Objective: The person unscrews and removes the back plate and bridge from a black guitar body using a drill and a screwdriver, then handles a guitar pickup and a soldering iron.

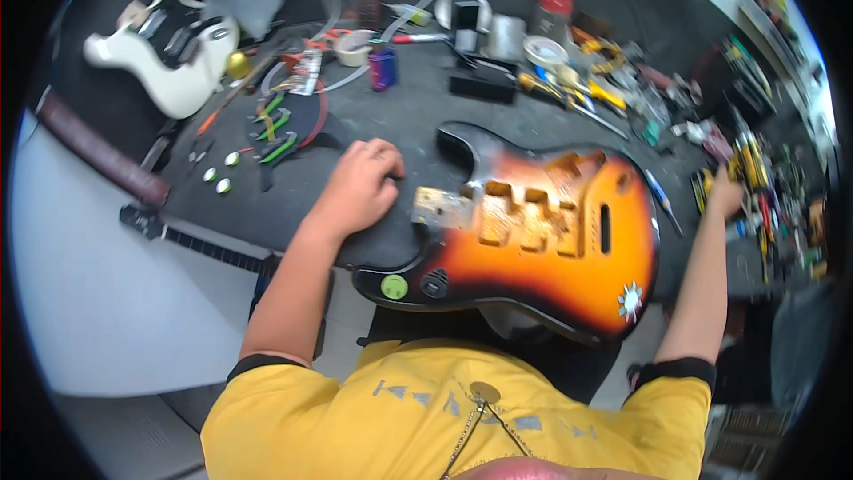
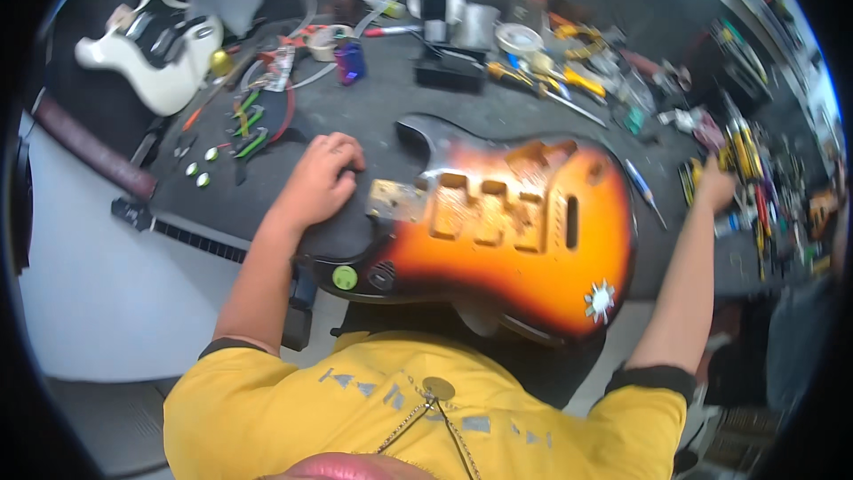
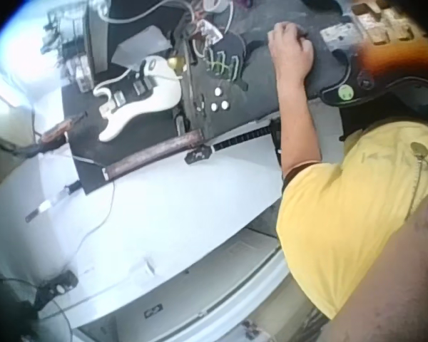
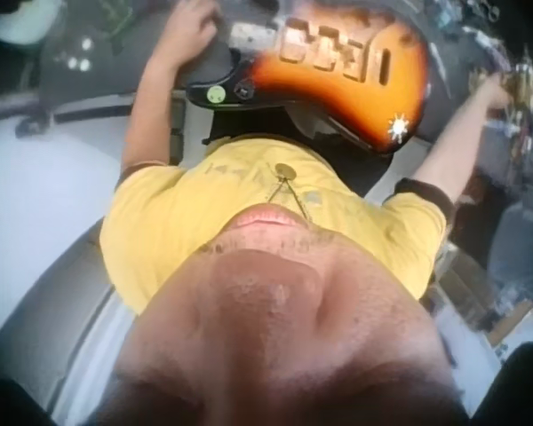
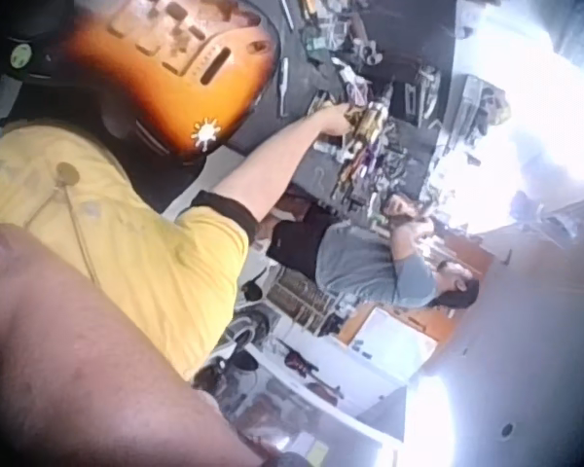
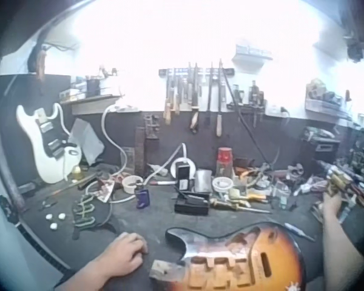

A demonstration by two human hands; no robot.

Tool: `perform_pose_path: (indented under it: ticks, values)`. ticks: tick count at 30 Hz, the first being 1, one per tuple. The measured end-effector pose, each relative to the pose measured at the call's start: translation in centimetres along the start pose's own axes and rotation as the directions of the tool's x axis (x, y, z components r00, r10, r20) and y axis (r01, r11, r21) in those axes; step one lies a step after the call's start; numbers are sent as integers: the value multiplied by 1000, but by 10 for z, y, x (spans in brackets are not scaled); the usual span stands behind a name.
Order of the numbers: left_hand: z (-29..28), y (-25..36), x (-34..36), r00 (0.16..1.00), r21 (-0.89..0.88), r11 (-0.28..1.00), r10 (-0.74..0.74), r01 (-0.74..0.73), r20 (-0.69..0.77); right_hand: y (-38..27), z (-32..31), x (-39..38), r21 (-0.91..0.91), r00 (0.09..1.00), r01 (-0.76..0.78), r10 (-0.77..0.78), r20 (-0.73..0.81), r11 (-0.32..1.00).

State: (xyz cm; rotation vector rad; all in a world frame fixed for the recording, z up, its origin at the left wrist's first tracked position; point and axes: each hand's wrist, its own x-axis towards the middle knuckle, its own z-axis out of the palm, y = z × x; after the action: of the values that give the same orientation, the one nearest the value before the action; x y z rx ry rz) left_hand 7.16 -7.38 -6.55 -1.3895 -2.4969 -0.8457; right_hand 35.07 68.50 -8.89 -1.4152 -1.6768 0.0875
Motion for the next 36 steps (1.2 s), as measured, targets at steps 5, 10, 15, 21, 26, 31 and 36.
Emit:
perform_pose_path:
  ticks: [5, 10, 15, 21, 26, 31, 36]
  values:
    - [2, 2, -5, 999, -8, 999, -53, 53, 3, -36, -20, -41, 183, 987, 140, -123, -101, 973]
    - [3, 2, -15, 997, -88, 994, -68, 65, -25, -46, -82, -124, 300, 997, 79, -75, -25, 951]
    - [-7, 13, -22, 841, -460, 756, -540, 466, -35, -22, -134, -198, 465, 945, 164, -274, 179, 870]
    - [-15, 24, -17, 973, -325, 943, -134, 67, -188, -20, -134, -195, 625, 950, -73, -136, 280, 777]
    - [-3, 22, -14, 990, -205, 975, -109, 88, -94, -31, -141, -201, 571, 926, -57, -171, 337, 819]
    - [11, 23, -4, 990, -17, 997, -80, 78, -116, -15, -131, -190, 629, 897, -102, -202, 392, 771]
    - [12, 25, 3, 995, 3, 998, -62, 63, -80, -17, -134, -186, 645, 902, -99, -205, 379, 758]
